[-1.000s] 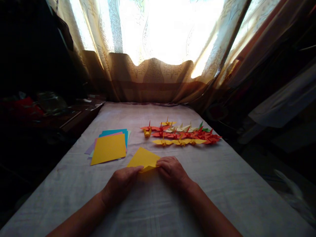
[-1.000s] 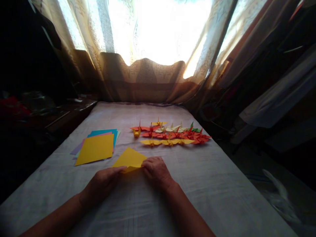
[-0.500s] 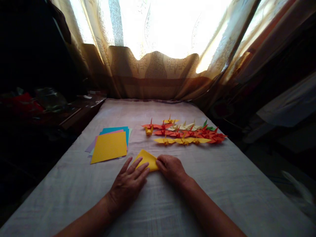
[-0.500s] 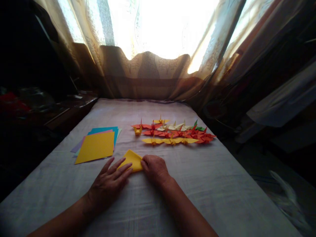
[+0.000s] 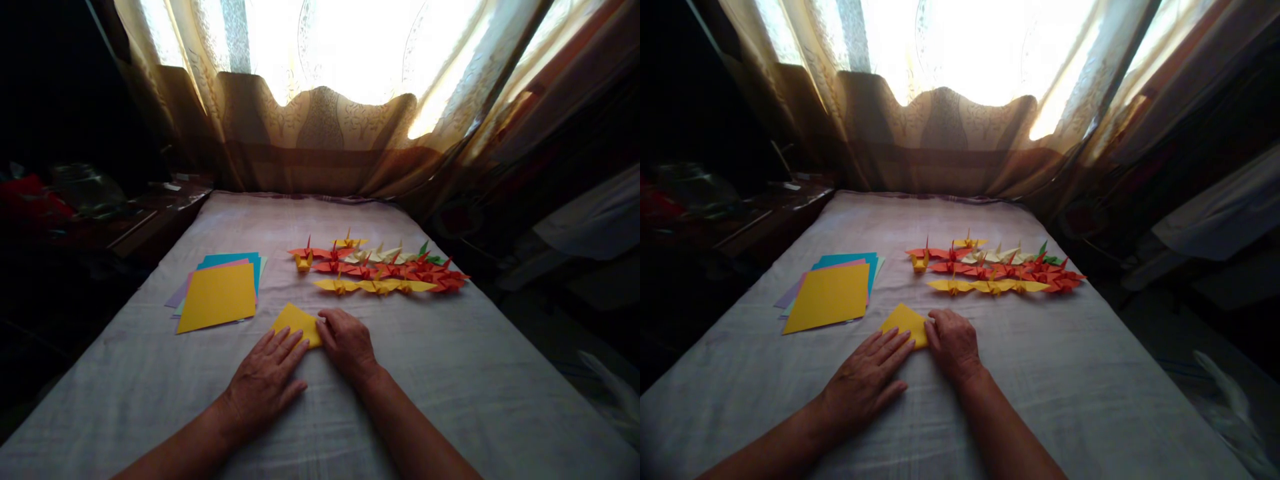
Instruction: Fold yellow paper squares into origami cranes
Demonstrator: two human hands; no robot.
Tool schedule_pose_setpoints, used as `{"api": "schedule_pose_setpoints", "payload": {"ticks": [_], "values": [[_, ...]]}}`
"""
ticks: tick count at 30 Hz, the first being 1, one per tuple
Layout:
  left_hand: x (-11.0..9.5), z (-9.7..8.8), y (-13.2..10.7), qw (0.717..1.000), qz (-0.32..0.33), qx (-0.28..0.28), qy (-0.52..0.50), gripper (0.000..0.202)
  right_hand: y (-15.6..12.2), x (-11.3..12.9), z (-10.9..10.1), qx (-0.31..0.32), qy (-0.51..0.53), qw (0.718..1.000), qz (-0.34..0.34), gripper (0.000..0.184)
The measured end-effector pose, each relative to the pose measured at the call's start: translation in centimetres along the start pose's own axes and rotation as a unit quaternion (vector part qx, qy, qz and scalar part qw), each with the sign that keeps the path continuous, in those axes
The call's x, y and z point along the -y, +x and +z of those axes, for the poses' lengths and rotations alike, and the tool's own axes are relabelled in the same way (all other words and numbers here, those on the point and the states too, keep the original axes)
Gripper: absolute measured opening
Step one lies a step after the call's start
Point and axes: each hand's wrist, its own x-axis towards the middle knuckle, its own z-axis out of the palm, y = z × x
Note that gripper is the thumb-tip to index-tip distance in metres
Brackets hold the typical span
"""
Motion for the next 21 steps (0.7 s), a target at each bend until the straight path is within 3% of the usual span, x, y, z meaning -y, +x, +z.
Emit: {"api": "schedule_pose_setpoints", "payload": {"ticks": [9,21], "values": [[-0.01,0.28,-0.09,1.0,-0.004,0.0,-0.006,0.055,-0.08,0.12,0.0,-0.024,-0.016,0.999,-0.02,0.013],[-0.27,0.2,-0.08,1.0,-0.009,-0.003,0.009,0.054,-0.11,0.12,-0.17,-0.002,-0.005,1.0,0.002,0.013]]}}
